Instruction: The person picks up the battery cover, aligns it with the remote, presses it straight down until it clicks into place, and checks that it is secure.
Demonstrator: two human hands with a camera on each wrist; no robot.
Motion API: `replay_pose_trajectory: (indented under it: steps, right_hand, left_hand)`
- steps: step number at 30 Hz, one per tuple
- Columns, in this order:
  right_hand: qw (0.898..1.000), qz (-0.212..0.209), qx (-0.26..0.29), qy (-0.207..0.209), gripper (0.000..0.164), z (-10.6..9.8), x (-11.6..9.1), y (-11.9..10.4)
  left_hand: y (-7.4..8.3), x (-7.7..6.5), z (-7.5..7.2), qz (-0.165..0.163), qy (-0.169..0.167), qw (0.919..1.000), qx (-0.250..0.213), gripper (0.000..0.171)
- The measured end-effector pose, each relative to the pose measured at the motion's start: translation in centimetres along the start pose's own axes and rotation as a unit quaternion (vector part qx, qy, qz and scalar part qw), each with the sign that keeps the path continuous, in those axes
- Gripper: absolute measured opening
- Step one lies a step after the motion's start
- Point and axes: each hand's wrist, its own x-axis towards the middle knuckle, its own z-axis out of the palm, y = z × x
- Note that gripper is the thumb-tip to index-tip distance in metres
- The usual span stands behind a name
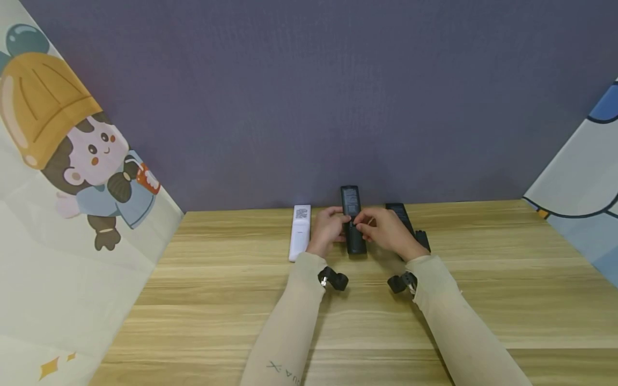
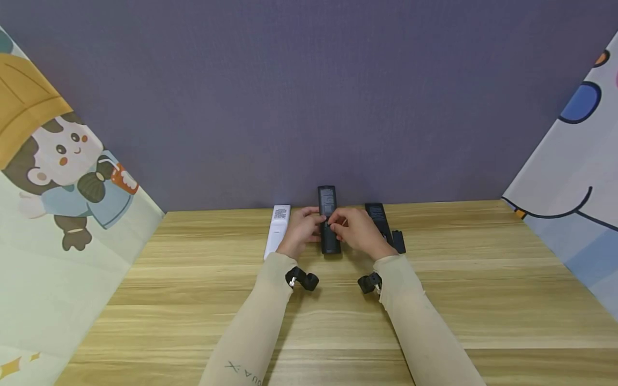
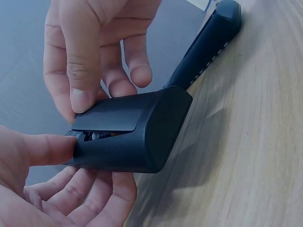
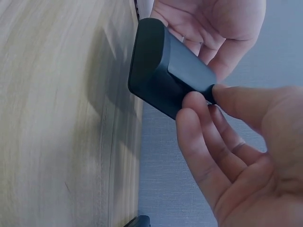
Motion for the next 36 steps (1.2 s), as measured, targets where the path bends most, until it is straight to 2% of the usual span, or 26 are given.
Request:
replay_pose_trajectory:
  steps: [13,21,25,30,33,36]
  right_hand:
    - [0.999,-0.014,-0.031,0.017,0.008,0.0,0.3,0.1]
    - [0.999,0.013,-0.04,0.026,0.012,-0.3,0.5,0.2]
    - [0.999,0.036,-0.023,0.009,0.022,-0.5,0.5,0.4]
    - [0.998,0.05,0.025,-0.016,0.028,-0.6,0.6,0.6]
    - [0.998,0.048,0.046,-0.02,0.028,-0.6,0.6,0.7]
    - [0.997,0.044,0.056,-0.016,0.029,-0.7,0.5,0.8]
  left_hand:
    - [0.5,-0.1,0.1,0.0,-0.004,1.0,0.004,0.033]
    - [0.6,0.2,0.1,-0.001,-0.007,0.9999,-0.007,0.034]
    - [0.7,0.2,0.1,0.0,-0.005,0.9998,-0.02,0.035]
    - [0.8,0.2,0.2,0.002,0.0,0.9996,-0.029,0.039]
    - [1.0,0.2,0.2,0.011,0.003,0.9997,-0.02,0.048]
    - [1.3,0.1,0.1,0.032,-0.009,0.9995,0.002,0.06]
